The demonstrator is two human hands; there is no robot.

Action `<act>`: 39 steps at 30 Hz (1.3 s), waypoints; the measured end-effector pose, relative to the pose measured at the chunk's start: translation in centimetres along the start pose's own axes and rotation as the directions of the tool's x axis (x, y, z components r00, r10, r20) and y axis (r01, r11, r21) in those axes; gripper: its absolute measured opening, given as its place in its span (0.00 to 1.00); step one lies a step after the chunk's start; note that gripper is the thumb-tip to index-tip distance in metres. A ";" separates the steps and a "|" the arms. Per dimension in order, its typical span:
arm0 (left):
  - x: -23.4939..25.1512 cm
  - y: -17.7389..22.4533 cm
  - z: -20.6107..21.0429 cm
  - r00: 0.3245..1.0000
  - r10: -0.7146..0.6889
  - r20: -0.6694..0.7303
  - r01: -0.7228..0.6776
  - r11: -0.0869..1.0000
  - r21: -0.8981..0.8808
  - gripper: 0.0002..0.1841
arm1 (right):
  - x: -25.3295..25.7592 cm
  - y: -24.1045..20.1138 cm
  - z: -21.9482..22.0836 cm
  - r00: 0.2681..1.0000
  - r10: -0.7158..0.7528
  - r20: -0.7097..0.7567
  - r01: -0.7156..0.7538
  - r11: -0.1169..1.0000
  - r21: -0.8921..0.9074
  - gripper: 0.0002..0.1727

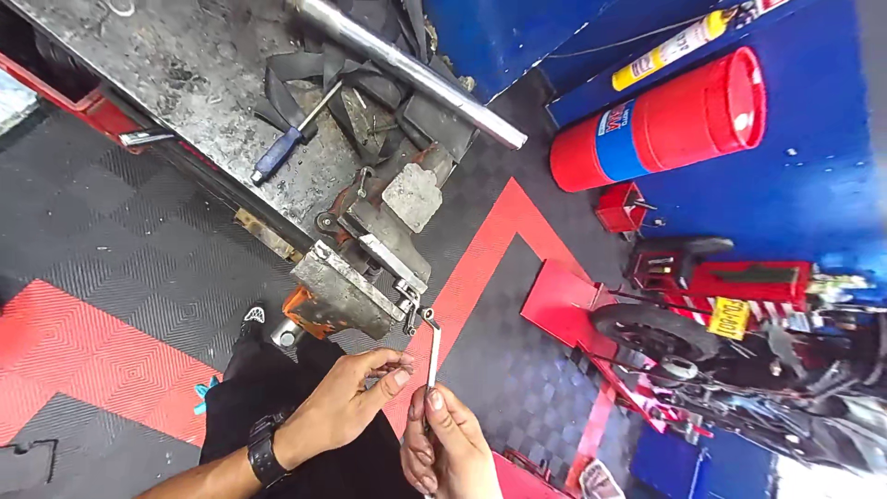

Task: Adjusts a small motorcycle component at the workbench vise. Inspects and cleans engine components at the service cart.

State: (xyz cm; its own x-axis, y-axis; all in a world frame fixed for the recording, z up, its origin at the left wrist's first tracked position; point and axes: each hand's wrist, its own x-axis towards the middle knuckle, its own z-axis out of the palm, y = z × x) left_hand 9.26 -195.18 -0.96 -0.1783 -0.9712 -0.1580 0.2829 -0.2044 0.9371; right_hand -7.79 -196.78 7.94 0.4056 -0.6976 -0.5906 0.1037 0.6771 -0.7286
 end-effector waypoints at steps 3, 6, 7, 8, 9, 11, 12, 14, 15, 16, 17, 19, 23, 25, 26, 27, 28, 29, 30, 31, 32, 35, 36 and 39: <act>0.3 0.5 0.3 0.999 0.036 0.013 -0.036 0.998 -0.042 0.25 | -0.1 0.3 1.6 0.999 -0.002 -0.050 0.005 0.998 0.062 0.20; 0.5 1.0 0.4 0.999 0.016 0.035 -0.014 0.997 -0.076 0.25 | -0.3 0.2 2.8 0.998 0.002 -0.068 0.007 0.992 0.127 0.21; 0.6 1.1 0.3 0.999 0.008 0.039 -0.004 0.996 -0.091 0.26 | -0.2 0.2 2.9 0.998 0.000 -0.065 0.009 0.991 0.133 0.20; 0.6 1.2 0.3 0.999 -0.003 0.042 0.007 0.995 -0.100 0.26 | -0.2 0.2 2.8 0.998 -0.001 -0.057 0.009 0.992 0.130 0.20; 0.7 1.2 0.3 0.999 -0.012 0.042 0.016 0.994 -0.105 0.26 | -0.1 0.3 2.5 0.999 0.002 -0.046 0.003 0.993 0.115 0.20; 0.9 1.3 0.3 0.999 -0.025 0.042 0.030 0.993 -0.113 0.25 | 0.1 0.1 1.5 0.999 0.036 -0.005 -0.035 0.997 0.075 0.18; 1.1 1.4 0.4 0.998 -0.035 0.044 0.040 0.993 -0.114 0.25 | 0.2 -0.1 0.9 0.997 0.061 0.044 -0.063 0.997 0.047 0.17; 1.5 1.7 0.7 0.996 -0.061 0.064 0.068 0.992 -0.107 0.25 | 0.4 -0.4 0.4 0.984 0.094 0.153 -0.082 0.993 -0.080 0.09; 1.8 1.9 0.8 0.993 -0.079 0.083 0.087 0.991 -0.104 0.26 | 0.6 -0.6 0.2 0.975 0.098 0.199 -0.067 0.985 -0.157 0.07; 2.2 2.1 1.0 0.990 -0.096 0.102 0.108 0.988 -0.114 0.26 | 0.8 -0.8 0.1 0.969 0.097 0.227 -0.039 0.968 -0.248 0.12; 2.5 2.2 1.1 0.986 -0.112 0.126 0.129 0.982 -0.137 0.26 | 0.9 -1.1 0.1 0.968 0.100 0.231 -0.020 0.945 -0.327 0.16; 3.2 2.3 1.4 0.976 -0.144 0.166 0.171 0.972 -0.163 0.25 | 1.1 -1.3 0.3 0.976 0.100 0.195 -0.008 0.905 -0.425 0.14; 3.5 2.2 1.8 0.986 -0.097 0.134 0.119 0.978 -0.170 0.23 | 1.4 -1.7 0.1 0.976 0.111 0.186 -0.004 0.866 -0.500 0.13; 3.3 1.7 1.6 0.995 -0.048 0.089 0.065 0.976 -0.208 0.25 | 1.6 -2.1 -0.9 0.970 0.116 0.215 0.021 0.837 -0.547 0.15; 3.1 1.4 1.6 0.997 -0.038 0.065 0.052 0.972 -0.229 0.27 | 1.8 -2.6 -1.9 0.966 0.124 0.225 0.042 0.788 -0.614 0.16; 2.9 1.2 1.5 0.998 -0.039 0.047 0.049 0.966 -0.255 0.29 | 2.0 -3.3 -3.0 0.963 0.135 0.234 0.071 0.710 -0.701 0.15; 2.7 0.9 1.6 0.998 -0.046 0.035 0.054 0.960 -0.276 0.31 | 2.3 -4.2 -4.4 0.959 0.142 0.246 0.116 0.594 -0.796 0.14; 2.5 0.7 1.6 0.998 -0.053 0.027 0.059 0.956 -0.289 0.33 | 3.1 -5.6 -5.8 0.953 0.138 0.268 0.182 0.446 -0.876 0.13; 2.4 0.4 1.8 0.998 -0.059 0.021 0.063 0.952 -0.298 0.35 | 4.3 -7.3 -7.4 0.945 0.135 0.299 0.254 0.279 -0.926 0.12; 2.3 0.2 2.0 0.998 -0.066 0.016 0.068 0.953 -0.294 0.36 | 5.9 -9.3 -8.9 0.930 0.144 0.337 0.320 0.129 -0.939 0.09; 2.3 0.0 2.4 0.998 -0.069 0.009 0.069 0.956 -0.287 0.37 | 7.8 -11.5 -9.8 0.912 0.174 0.370 0.373 0.016 -0.928 0.08; 2.3 -0.2 3.3 0.998 -0.049 -0.028 0.041 0.972 -0.233 0.33 | 13.3 -17.7 -9.6 0.811 0.229 0.539 0.584 -0.247 -0.773 0.23; 2.2 -0.2 3.5 0.998 -0.038 -0.045 0.028 0.979 -0.202 0.31 | 14.5 -19.5 -8.8 0.765 0.263 0.588 0.644 -0.301 -0.703 0.26; 1.7 0.4 4.1 0.996 0.036 -0.084 -0.042 0.996 -0.075 0.29 | 15.2 -22.2 -6.7 0.661 0.367 0.654 0.750 -0.331 -0.572 0.32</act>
State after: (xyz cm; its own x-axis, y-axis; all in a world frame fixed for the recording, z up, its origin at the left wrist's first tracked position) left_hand 5.25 -196.36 0.40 -0.0886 -0.9847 -0.1500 0.3599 -0.1721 0.9170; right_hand -10.03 -223.97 12.86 0.9005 -0.0594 -0.4308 -0.2499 -0.8814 -0.4008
